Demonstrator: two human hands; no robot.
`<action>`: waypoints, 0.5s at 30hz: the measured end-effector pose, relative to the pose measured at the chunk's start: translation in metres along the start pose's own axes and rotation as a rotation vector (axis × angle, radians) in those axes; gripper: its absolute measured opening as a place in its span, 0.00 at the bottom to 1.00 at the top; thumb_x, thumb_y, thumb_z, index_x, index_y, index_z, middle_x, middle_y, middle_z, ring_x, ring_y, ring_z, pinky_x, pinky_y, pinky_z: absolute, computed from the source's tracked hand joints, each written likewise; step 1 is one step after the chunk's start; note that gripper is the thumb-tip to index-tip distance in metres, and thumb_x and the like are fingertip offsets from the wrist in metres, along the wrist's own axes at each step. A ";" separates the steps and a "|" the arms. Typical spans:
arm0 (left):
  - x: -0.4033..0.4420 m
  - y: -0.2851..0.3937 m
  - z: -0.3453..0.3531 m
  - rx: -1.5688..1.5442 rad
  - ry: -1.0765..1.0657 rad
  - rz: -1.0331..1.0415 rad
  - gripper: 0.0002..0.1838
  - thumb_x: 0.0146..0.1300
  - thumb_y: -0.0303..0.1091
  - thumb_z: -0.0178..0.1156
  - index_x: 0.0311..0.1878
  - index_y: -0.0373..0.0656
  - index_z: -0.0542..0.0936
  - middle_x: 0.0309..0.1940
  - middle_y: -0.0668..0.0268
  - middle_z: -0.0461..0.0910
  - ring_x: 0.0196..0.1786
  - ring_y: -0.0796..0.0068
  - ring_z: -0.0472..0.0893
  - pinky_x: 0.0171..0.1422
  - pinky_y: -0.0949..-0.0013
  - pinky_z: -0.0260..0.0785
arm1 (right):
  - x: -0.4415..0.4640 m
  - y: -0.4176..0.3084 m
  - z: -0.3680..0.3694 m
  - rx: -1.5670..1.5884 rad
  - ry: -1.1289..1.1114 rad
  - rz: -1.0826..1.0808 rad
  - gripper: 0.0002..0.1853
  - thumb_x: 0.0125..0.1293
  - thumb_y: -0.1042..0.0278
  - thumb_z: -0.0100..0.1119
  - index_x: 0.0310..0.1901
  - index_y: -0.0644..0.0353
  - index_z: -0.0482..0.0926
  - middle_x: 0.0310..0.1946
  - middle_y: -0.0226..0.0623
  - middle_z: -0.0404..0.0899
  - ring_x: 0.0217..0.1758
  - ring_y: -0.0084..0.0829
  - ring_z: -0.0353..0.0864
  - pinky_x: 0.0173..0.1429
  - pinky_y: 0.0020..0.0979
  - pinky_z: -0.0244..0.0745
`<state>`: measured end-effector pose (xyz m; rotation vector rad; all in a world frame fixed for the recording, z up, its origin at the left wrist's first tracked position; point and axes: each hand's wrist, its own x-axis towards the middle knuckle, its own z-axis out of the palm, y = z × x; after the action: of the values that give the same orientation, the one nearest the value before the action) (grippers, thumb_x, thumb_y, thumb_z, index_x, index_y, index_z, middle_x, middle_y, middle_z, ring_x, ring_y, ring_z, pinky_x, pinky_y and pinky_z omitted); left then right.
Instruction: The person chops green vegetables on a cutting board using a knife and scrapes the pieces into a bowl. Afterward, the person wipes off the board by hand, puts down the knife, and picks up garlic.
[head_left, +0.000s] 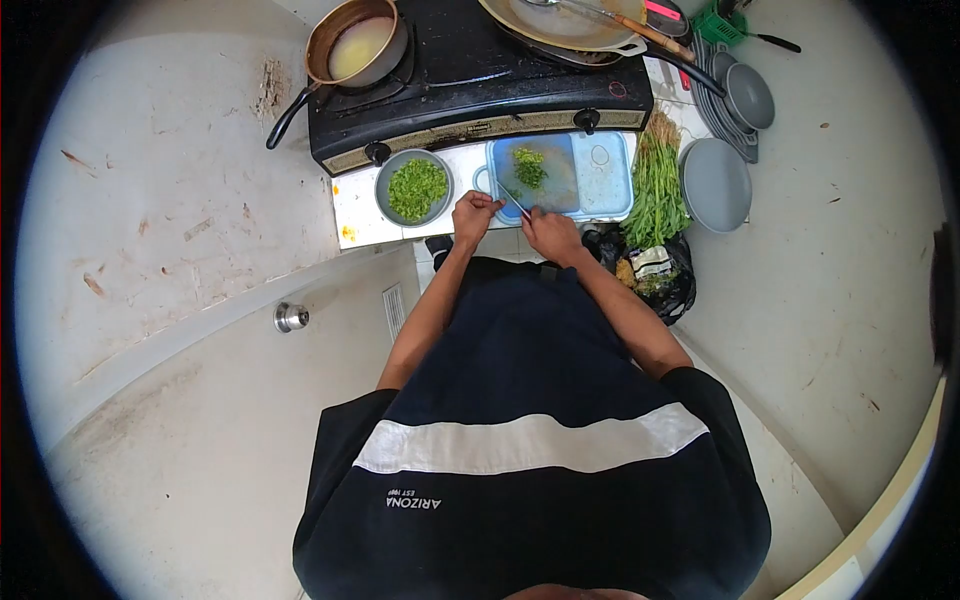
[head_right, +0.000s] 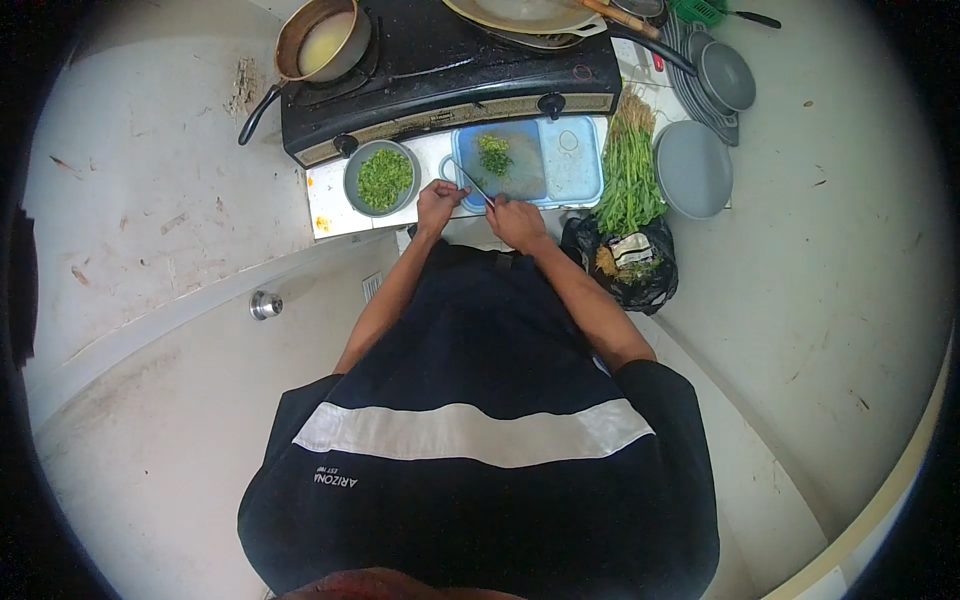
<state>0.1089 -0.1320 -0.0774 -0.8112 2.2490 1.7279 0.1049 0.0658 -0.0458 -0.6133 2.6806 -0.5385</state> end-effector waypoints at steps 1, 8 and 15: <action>-0.002 0.002 -0.001 -0.010 -0.009 -0.015 0.18 0.56 0.37 0.80 0.39 0.35 0.83 0.32 0.64 0.86 0.34 0.78 0.84 0.43 0.72 0.78 | -0.001 0.001 0.000 0.000 0.000 0.001 0.21 0.78 0.52 0.50 0.40 0.66 0.78 0.22 0.54 0.83 0.28 0.55 0.87 0.35 0.53 0.82; 0.004 -0.007 0.001 -0.003 0.008 -0.011 0.15 0.57 0.33 0.77 0.40 0.36 0.83 0.32 0.64 0.85 0.35 0.77 0.84 0.44 0.72 0.78 | -0.005 0.000 -0.001 -0.011 0.007 -0.081 0.21 0.77 0.52 0.51 0.40 0.67 0.78 0.22 0.54 0.83 0.27 0.54 0.86 0.34 0.52 0.82; 0.012 -0.023 0.002 -0.076 0.020 0.046 0.15 0.54 0.34 0.78 0.38 0.37 0.83 0.30 0.64 0.87 0.33 0.75 0.84 0.42 0.71 0.77 | 0.006 -0.005 0.003 -0.024 0.022 -0.075 0.21 0.77 0.52 0.51 0.39 0.66 0.78 0.22 0.54 0.83 0.27 0.54 0.87 0.34 0.52 0.82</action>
<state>0.1109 -0.1374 -0.1028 -0.8011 2.2438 1.8439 0.1033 0.0580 -0.0476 -0.7216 2.6971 -0.5362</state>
